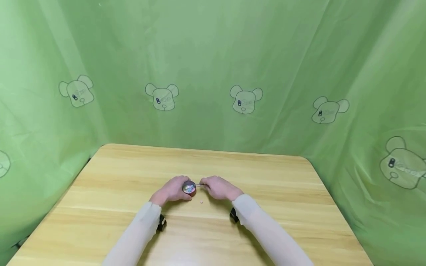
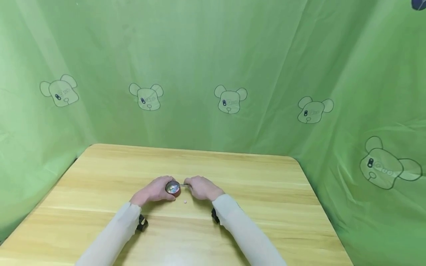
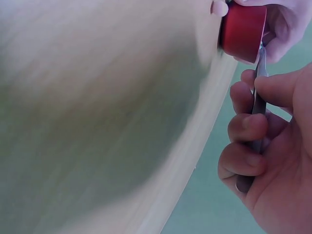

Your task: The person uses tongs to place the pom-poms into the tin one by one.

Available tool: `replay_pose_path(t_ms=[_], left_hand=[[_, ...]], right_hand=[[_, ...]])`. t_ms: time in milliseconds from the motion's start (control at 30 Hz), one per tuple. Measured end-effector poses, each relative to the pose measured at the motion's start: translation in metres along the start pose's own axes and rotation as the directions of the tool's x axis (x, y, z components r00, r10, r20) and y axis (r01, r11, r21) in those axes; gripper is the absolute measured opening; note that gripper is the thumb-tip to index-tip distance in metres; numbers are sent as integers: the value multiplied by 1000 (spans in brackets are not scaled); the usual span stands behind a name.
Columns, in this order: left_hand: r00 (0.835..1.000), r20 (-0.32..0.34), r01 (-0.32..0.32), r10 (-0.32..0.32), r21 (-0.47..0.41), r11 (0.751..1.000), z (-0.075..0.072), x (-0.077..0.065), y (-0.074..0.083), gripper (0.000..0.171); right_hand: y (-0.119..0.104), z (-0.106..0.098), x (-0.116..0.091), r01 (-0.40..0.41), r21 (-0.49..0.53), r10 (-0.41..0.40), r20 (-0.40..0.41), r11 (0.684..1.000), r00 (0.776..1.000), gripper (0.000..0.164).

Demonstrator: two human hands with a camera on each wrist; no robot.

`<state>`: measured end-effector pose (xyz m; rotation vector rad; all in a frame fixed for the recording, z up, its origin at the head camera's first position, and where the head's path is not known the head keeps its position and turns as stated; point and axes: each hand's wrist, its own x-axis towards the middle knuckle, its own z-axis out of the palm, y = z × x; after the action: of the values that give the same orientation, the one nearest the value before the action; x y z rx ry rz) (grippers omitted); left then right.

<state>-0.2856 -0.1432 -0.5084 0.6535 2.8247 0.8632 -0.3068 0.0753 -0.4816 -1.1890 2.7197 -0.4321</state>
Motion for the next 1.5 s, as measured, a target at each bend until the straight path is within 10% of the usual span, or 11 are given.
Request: replay_pose_path(t_ms=[1500], left_hand=[[1000,-1,8,-8,10,1000,0,0,2,53]], right_hand=[[-5,-7,2,-26,-46,26,-6,999,1000,24]])
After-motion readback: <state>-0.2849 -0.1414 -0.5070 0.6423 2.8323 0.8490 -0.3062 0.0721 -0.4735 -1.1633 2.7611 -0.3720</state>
